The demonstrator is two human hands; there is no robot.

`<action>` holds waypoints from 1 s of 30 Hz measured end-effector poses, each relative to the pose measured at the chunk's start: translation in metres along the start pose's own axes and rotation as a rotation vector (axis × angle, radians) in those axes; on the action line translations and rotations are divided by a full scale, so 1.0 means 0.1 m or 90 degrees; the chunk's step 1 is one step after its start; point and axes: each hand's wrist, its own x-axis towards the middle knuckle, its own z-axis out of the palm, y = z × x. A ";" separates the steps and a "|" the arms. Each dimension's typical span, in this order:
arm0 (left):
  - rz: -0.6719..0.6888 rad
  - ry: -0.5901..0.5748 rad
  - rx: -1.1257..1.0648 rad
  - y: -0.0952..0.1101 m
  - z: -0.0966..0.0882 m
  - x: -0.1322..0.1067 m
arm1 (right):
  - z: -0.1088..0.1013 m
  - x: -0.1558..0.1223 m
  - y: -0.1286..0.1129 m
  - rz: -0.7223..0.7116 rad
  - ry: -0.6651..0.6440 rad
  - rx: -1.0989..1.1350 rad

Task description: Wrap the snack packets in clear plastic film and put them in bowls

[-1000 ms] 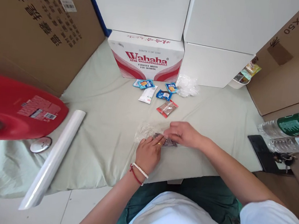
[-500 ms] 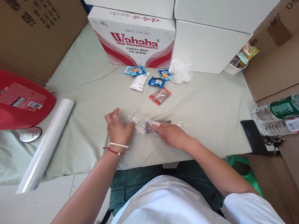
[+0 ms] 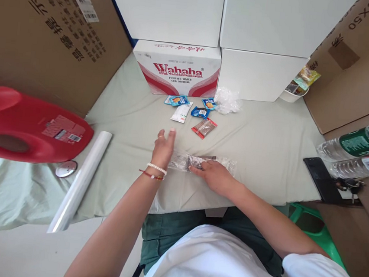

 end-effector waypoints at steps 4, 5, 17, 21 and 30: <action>0.032 -0.130 0.184 0.15 -0.02 0.01 | 0.04 -0.01 0.01 -0.008 0.018 0.008; 0.046 -0.172 0.203 0.13 -0.07 0.00 | 0.04 -0.02 0.02 -0.008 0.023 0.018; 0.192 -0.189 -0.047 0.20 0.31 -0.79 | 0.10 -0.14 0.06 -0.057 0.059 0.072; 0.393 -0.109 0.215 0.17 0.54 -1.12 | 0.18 -0.46 0.24 -0.024 0.155 0.232; 0.425 -0.087 0.417 0.07 0.57 -1.28 | 0.23 -0.66 0.42 0.351 0.340 0.259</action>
